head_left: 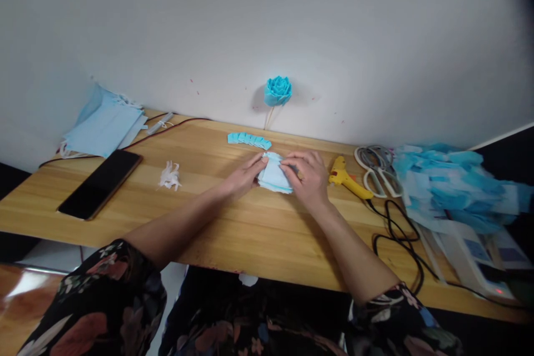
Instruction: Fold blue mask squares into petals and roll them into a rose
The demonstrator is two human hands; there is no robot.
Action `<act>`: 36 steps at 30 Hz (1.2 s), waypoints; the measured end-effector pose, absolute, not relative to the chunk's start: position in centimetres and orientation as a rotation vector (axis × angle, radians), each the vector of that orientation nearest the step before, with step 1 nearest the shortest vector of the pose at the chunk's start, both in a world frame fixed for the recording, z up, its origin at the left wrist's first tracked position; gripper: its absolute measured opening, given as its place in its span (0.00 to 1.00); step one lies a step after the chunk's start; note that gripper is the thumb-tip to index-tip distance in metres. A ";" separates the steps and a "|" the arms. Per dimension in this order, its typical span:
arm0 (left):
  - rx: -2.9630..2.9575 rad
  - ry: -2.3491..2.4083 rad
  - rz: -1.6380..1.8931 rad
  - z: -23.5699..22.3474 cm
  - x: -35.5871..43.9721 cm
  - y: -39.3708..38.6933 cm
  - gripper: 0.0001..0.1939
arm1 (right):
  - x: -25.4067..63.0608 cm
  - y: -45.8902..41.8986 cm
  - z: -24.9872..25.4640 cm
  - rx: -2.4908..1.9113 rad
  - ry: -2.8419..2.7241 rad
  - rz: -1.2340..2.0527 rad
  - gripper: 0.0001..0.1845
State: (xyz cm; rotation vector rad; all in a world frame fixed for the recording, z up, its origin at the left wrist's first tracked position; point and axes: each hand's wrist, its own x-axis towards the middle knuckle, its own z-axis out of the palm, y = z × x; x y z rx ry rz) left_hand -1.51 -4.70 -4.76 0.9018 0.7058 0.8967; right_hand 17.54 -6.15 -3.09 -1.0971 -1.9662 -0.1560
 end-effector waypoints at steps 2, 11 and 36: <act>0.923 0.704 0.889 -4.7 -1.5 -4.7 0.28 | 17.5 -6.2 -3.1 -1.085 -1.955 -0.157 0.05; 0.923 0.727 0.901 -4.7 -1.7 -4.6 0.26 | 17.5 -6.3 -3.0 -1.016 -2.006 -0.153 0.05; 0.924 0.795 1.012 -4.3 -1.9 -4.0 0.24 | 21.6 -4.0 -1.7 -0.899 -1.300 0.844 0.15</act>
